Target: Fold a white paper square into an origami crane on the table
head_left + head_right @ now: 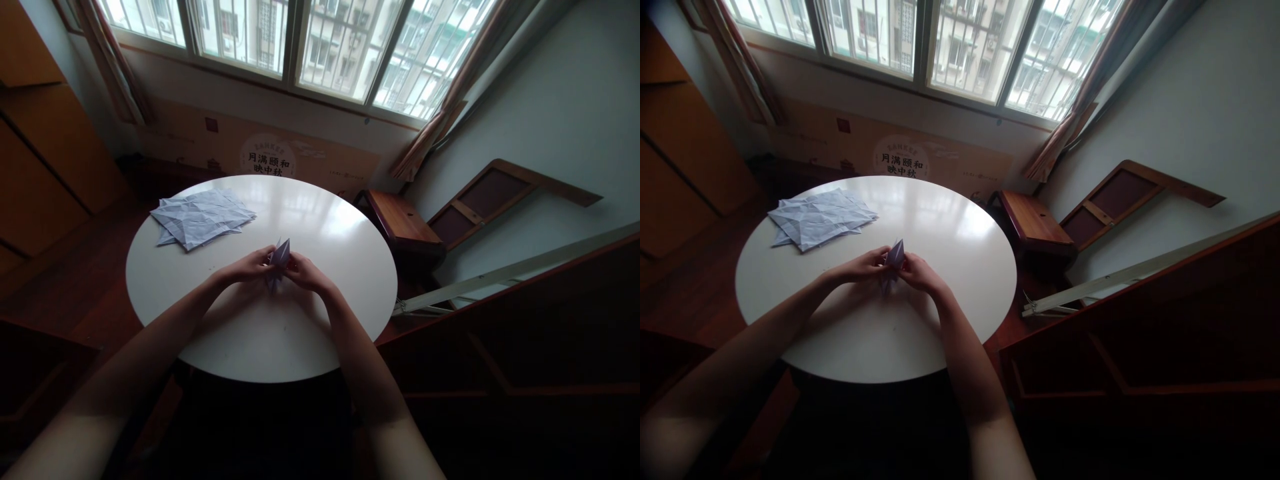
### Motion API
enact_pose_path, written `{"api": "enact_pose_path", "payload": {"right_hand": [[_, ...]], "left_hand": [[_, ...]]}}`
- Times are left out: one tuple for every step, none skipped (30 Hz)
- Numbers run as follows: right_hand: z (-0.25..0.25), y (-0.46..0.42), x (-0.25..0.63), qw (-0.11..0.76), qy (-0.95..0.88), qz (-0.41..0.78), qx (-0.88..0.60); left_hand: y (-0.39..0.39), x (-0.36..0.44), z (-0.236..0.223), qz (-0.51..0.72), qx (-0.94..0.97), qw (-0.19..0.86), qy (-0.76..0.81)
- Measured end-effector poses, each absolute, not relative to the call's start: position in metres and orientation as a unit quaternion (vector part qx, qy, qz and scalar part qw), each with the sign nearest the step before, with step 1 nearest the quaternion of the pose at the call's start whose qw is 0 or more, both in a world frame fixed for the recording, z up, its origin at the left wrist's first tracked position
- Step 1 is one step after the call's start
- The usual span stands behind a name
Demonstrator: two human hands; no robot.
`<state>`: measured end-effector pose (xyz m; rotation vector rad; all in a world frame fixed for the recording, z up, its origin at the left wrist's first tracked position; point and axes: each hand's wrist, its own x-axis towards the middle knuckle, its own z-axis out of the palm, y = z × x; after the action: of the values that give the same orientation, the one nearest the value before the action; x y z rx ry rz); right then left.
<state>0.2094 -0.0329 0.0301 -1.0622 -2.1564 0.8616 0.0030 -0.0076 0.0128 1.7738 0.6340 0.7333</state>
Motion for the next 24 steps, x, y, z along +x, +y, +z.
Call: {"api": "enact_pose_path", "payload": {"right_hand": [[0.0302, -0.0329, 0.2093, 0.289, -0.808, 0.322, -0.399], [0.0302, -0.0329, 0.2093, 0.288, -0.808, 0.322, -0.402], [0.0302, -0.0329, 0.2093, 0.287, -0.807, 0.32, -0.404], [0.0302, -0.033, 0.2094, 0.287, -0.807, 0.32, -0.405], [0.0302, -0.033, 0.2096, 0.287, -0.808, 0.321, -0.404], [0.0301, -0.0331, 0.2097, 0.287, -0.808, 0.322, -0.401], [0.0301, -0.0331, 0.2099, 0.287, -0.809, 0.323, -0.398], [0.03, -0.0332, 0.21, 0.287, -0.81, 0.323, -0.397], [0.0299, -0.0333, 0.2102, 0.286, -0.811, 0.322, -0.397], [0.0298, -0.0333, 0.2103, 0.284, -0.811, 0.32, -0.398], [0.0297, -0.0333, 0.2103, 0.283, -0.812, 0.318, -0.4], [0.0295, -0.0332, 0.2104, 0.283, -0.812, 0.318, -0.4], [0.0292, -0.033, 0.2104, 0.284, -0.812, 0.319, -0.398], [0.0288, -0.0328, 0.2104, 0.285, -0.812, 0.321, -0.395], [0.0284, -0.0326, 0.2104, 0.287, -0.812, 0.324, -0.392], [0.0278, -0.0323, 0.2103, 0.288, -0.812, 0.326, -0.39], [0.0273, -0.032, 0.2103, 0.289, -0.811, 0.326, -0.389], [0.0266, -0.0316, 0.2102, 0.289, -0.812, 0.326, -0.389], [0.026, -0.0313, 0.2101, 0.29, -0.812, 0.325, -0.389], [0.0254, -0.031, 0.21, 0.292, -0.812, 0.324, -0.389], [0.0248, -0.0307, 0.2099, 0.294, -0.812, 0.323, -0.388], [0.0243, -0.0304, 0.2098, 0.296, -0.812, 0.321, -0.387], [0.024, -0.0302, 0.2098, 0.297, -0.812, 0.319, -0.387], [0.0239, -0.0301, 0.2098, 0.298, -0.813, 0.317, -0.388]], "left_hand": [[-0.0072, 0.0027, 0.0121, 0.307, 0.745, 0.529, 0.267], [-0.0068, 0.0025, 0.0116, 0.307, 0.746, 0.527, 0.268], [-0.0066, 0.0023, 0.0113, 0.305, 0.748, 0.525, 0.268], [-0.0066, 0.0023, 0.0113, 0.304, 0.749, 0.524, 0.268], [-0.0066, 0.0024, 0.0114, 0.303, 0.75, 0.523, 0.267], [-0.0068, 0.0025, 0.0117, 0.302, 0.751, 0.522, 0.267], [-0.0071, 0.0027, 0.0121, 0.302, 0.752, 0.521, 0.266], [-0.0075, 0.0029, 0.0126, 0.302, 0.753, 0.521, 0.265], [-0.0079, 0.0031, 0.0131, 0.302, 0.754, 0.52, 0.264], [-0.0084, 0.0033, 0.0137, 0.302, 0.755, 0.519, 0.264], [-0.0089, 0.0034, 0.0143, 0.302, 0.756, 0.518, 0.263], [-0.0094, 0.0034, 0.0149, 0.301, 0.758, 0.516, 0.263], [-0.0099, 0.0033, 0.0156, 0.3, 0.76, 0.513, 0.264], [-0.0104, 0.0032, 0.0162, 0.3, 0.761, 0.51, 0.264], [-0.0109, 0.0031, 0.0168, 0.299, 0.762, 0.509, 0.265], [-0.0113, 0.003, 0.0174, 0.299, 0.763, 0.508, 0.265], [-0.0116, 0.003, 0.0179, 0.3, 0.763, 0.508, 0.266], [-0.0118, 0.0031, 0.0183, 0.3, 0.762, 0.507, 0.267], [-0.0119, 0.0033, 0.0187, 0.302, 0.762, 0.507, 0.269], [-0.012, 0.0036, 0.019, 0.303, 0.761, 0.507, 0.27], [-0.0121, 0.0039, 0.0193, 0.304, 0.76, 0.507, 0.27], [-0.0122, 0.0043, 0.0195, 0.305, 0.76, 0.507, 0.27], [-0.0123, 0.0046, 0.0197, 0.306, 0.758, 0.508, 0.27], [-0.0124, 0.0049, 0.0198, 0.307, 0.757, 0.51, 0.269]]}}
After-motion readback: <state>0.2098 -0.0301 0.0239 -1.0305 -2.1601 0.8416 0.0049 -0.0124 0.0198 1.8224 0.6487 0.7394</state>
